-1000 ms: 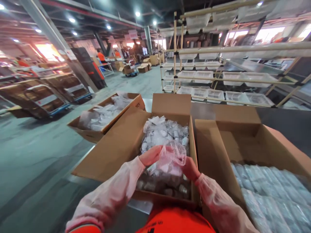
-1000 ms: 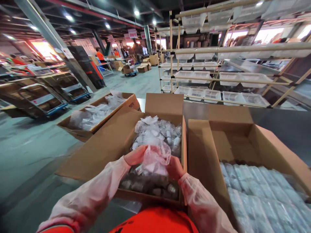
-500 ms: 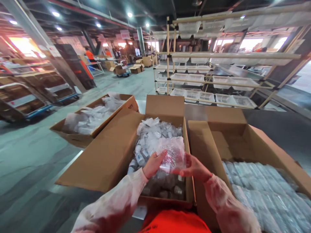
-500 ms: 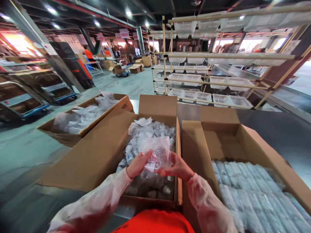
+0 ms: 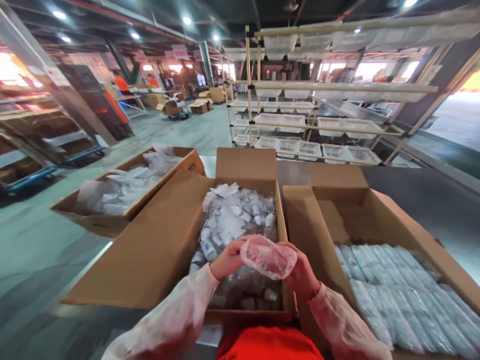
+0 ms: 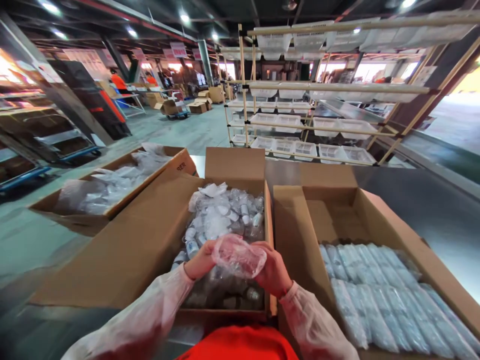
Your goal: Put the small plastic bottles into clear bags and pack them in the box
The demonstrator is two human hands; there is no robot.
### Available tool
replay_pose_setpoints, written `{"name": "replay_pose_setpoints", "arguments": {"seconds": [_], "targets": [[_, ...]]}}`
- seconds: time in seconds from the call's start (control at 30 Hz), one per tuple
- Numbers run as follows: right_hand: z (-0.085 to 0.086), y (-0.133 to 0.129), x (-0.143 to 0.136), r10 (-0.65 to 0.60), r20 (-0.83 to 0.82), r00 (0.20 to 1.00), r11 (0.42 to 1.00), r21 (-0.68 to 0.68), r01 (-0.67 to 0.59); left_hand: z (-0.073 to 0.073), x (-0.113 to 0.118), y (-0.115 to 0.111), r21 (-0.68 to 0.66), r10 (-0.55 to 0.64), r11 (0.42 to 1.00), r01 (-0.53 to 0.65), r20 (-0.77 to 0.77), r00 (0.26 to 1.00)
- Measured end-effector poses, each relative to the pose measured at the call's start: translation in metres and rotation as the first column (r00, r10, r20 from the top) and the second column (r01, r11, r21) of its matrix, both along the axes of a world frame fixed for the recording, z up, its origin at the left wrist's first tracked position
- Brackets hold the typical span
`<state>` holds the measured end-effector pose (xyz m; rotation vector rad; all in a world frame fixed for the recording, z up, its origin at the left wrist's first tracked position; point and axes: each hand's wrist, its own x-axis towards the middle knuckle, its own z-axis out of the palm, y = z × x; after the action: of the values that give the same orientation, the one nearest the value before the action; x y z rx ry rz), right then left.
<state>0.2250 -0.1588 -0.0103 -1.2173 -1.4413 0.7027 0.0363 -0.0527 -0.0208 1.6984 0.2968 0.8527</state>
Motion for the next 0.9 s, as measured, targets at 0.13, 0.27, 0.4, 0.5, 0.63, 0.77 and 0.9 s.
{"name": "replay_pose_setpoints", "arguments": {"seconds": [0.13,0.27,0.4,0.5,0.63,0.77,0.9], "targets": [[-0.004,0.003,0.002,-0.020,-0.079,0.997,0.964,-0.266,-0.002,0.010,-0.003,-0.007,0.220,-0.003,0.975,0.027,-0.107,0.994],[0.000,-0.004,-0.003,0.024,0.363,0.932,0.999,-0.046,-0.008,0.004,0.007,-0.018,0.036,0.235,0.972,-0.233,-0.197,0.952],[-0.003,-0.016,-0.018,-0.043,0.743,0.667,0.995,0.089,-0.036,-0.001,0.020,-0.030,-0.278,0.192,0.904,-0.324,-0.412,0.891],[-0.012,-0.018,0.006,-0.242,0.695,0.677,0.968,0.121,0.221,0.009,0.021,-0.035,-0.414,0.104,0.873,-0.257,-0.357,0.928],[-0.022,-0.032,0.110,-0.649,0.573,0.500,0.659,0.095,0.746,0.021,0.008,-0.030,-0.408,0.232,0.835,-0.369,-0.347,0.909],[-0.041,-0.064,0.204,-0.708,0.607,0.361,0.458,0.006,0.889,0.016,-0.002,-0.020,-0.301,0.301,0.850,-0.433,-0.396,0.867],[-0.070,-0.078,0.227,-0.696,0.643,0.320,0.446,0.038,0.894,0.006,-0.007,-0.003,-0.117,0.350,0.900,-0.420,-0.380,0.856]]}}
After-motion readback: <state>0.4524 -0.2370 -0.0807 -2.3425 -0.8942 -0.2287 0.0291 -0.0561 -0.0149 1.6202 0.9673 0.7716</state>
